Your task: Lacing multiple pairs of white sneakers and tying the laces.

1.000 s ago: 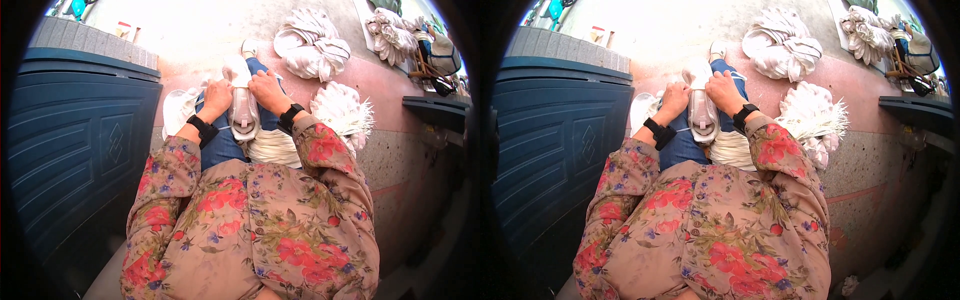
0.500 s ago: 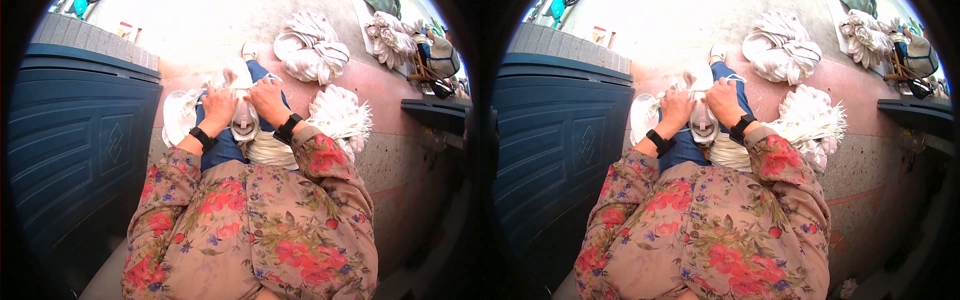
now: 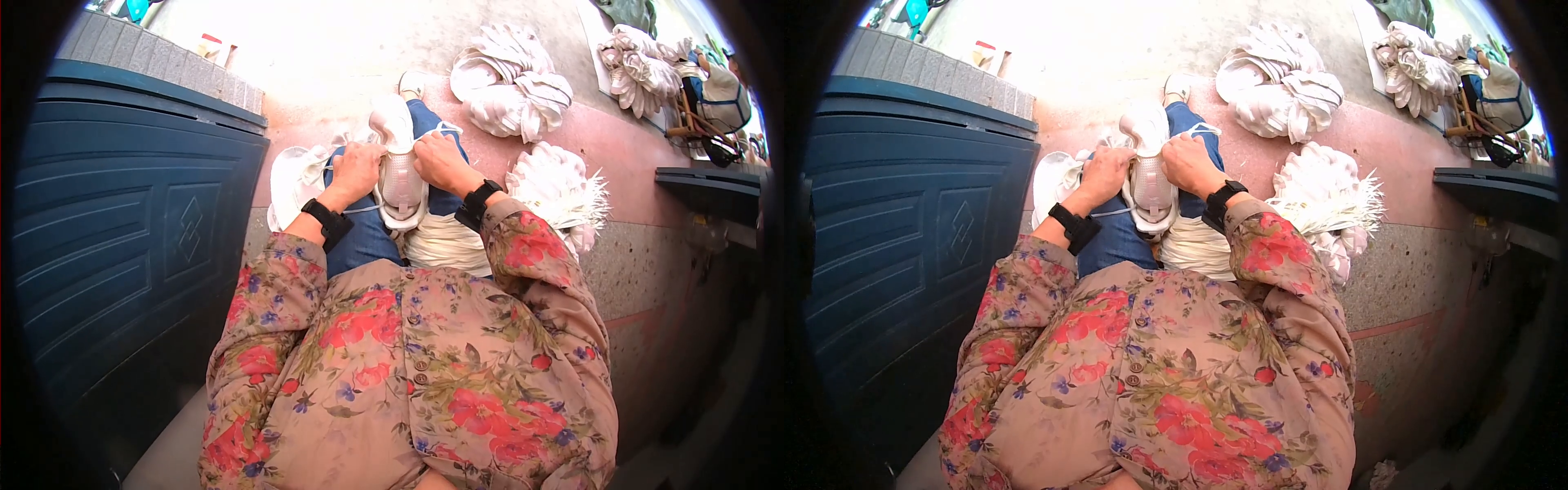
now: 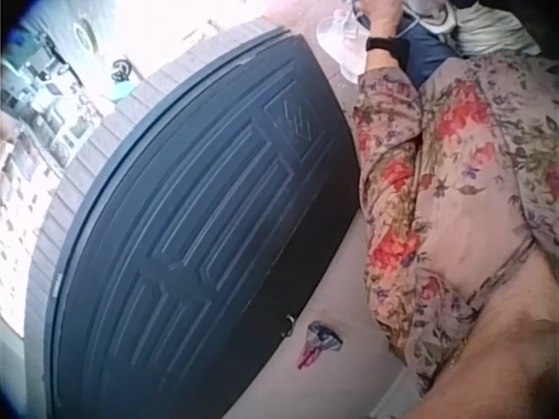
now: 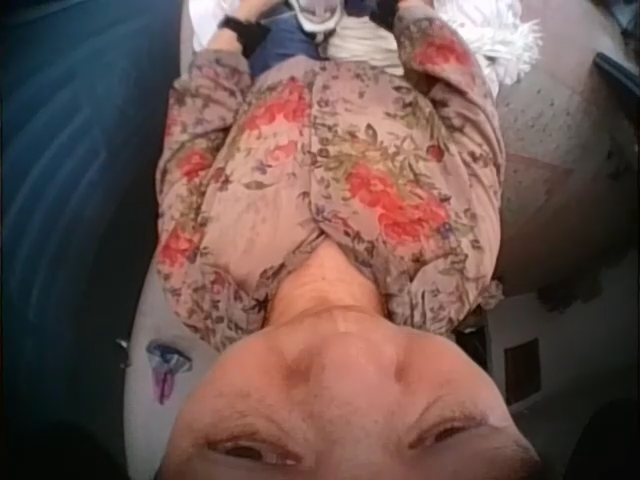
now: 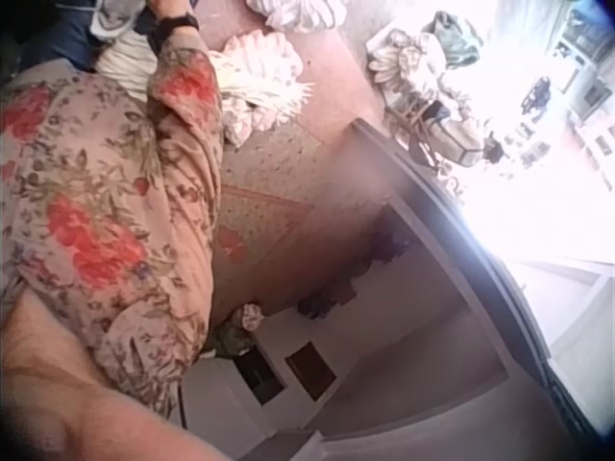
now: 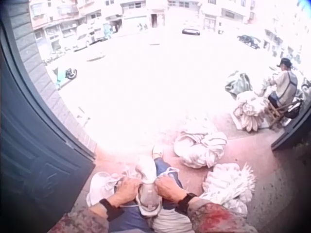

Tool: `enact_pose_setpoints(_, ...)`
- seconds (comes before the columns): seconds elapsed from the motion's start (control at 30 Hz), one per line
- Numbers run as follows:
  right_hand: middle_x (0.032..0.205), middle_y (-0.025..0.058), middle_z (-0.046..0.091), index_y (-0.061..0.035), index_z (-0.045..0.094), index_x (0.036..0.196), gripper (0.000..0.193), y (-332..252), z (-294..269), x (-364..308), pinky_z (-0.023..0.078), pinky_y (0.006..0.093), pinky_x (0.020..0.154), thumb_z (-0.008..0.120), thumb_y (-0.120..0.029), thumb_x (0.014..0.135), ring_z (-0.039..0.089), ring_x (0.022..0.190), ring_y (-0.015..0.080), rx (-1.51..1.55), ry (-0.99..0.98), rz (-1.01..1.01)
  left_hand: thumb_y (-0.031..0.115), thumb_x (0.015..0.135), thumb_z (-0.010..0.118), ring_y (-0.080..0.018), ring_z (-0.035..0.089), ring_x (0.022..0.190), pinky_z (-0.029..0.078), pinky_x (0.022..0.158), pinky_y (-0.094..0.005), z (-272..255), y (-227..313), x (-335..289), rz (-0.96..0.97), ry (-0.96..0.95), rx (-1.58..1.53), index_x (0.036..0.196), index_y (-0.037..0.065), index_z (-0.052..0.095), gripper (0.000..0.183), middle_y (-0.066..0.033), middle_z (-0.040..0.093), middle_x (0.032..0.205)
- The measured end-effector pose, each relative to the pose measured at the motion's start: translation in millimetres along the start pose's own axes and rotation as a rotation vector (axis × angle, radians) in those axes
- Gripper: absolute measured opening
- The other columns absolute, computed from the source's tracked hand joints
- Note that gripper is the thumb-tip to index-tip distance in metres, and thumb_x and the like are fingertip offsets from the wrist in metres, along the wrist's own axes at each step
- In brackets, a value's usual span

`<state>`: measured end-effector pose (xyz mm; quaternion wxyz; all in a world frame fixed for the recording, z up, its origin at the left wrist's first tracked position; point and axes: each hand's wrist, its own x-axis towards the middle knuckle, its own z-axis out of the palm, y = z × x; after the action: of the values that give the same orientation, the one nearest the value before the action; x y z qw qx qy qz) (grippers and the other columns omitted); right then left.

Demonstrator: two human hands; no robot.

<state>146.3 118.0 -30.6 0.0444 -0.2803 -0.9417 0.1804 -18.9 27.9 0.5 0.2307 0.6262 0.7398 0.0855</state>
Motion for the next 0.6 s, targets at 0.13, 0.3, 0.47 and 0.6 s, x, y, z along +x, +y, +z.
enact_pose_setpoints(0.13, 0.082, 0.0126, 0.057, -0.0021, 0.057, 0.075, 0.015, 3.8, 1.3, -3.0, 0.037, 0.0412, 0.072, 0.052, -0.014, 0.068, 0.051, 0.084, 0.0284, 0.045, 0.089, -0.048, 0.016, 0.081, 0.044, -0.0279, 0.051, 0.091, 0.043, 0.072, -0.0447, 7.0, -0.1, -2.1, 0.015, 0.082, 0.053, 0.097, 0.013, 0.059, 0.022, -0.0066, 0.060, 0.095)
enact_pose_setpoints(0.3, 0.081, 0.0118, 0.056, -0.0030, 0.056, 0.077, 0.014, 8.4, 3.4, -5.2, 0.037, 0.0403, 0.073, 0.052, -0.012, 0.067, 0.050, 0.084, 0.0281, 0.066, 0.114, -0.097, 0.018, 0.082, 0.045, -0.0260, 0.051, 0.091, 0.043, 0.071, -0.0448, 10.9, -1.4, -2.3, 0.046, 0.104, 0.111, 0.099, 0.015, 0.058, 0.022, -0.0026, 0.058, 0.099)
enact_pose_setpoints(0.47, 0.081, 0.0097, 0.055, -0.0052, 0.056, 0.080, 0.015, 5.6, -1.8, -10.8, 0.038, 0.0371, 0.072, 0.052, -0.012, 0.068, 0.050, 0.084, 0.0261, 0.136, 0.231, -0.124, 0.019, 0.082, 0.046, -0.0257, 0.051, 0.093, 0.042, 0.073, -0.0438, 10.3, 2.8, -4.2, 0.041, 0.131, 0.134, 0.100, 0.014, 0.058, 0.022, -0.0020, 0.058, 0.100)
enact_pose_setpoints(0.6, 0.081, 0.0080, 0.055, -0.0057, 0.056, 0.082, 0.014, -8.4, -5.6, -15.1, 0.038, 0.0363, 0.072, 0.053, -0.011, 0.069, 0.051, 0.084, 0.0239, 0.057, 0.257, -0.061, 0.020, 0.082, 0.046, -0.0259, 0.051, 0.093, 0.042, 0.074, -0.0437, 10.8, -0.8, -1.8, 0.009, 0.107, 0.114, 0.101, 0.014, 0.058, 0.023, -0.0024, 0.058, 0.100)
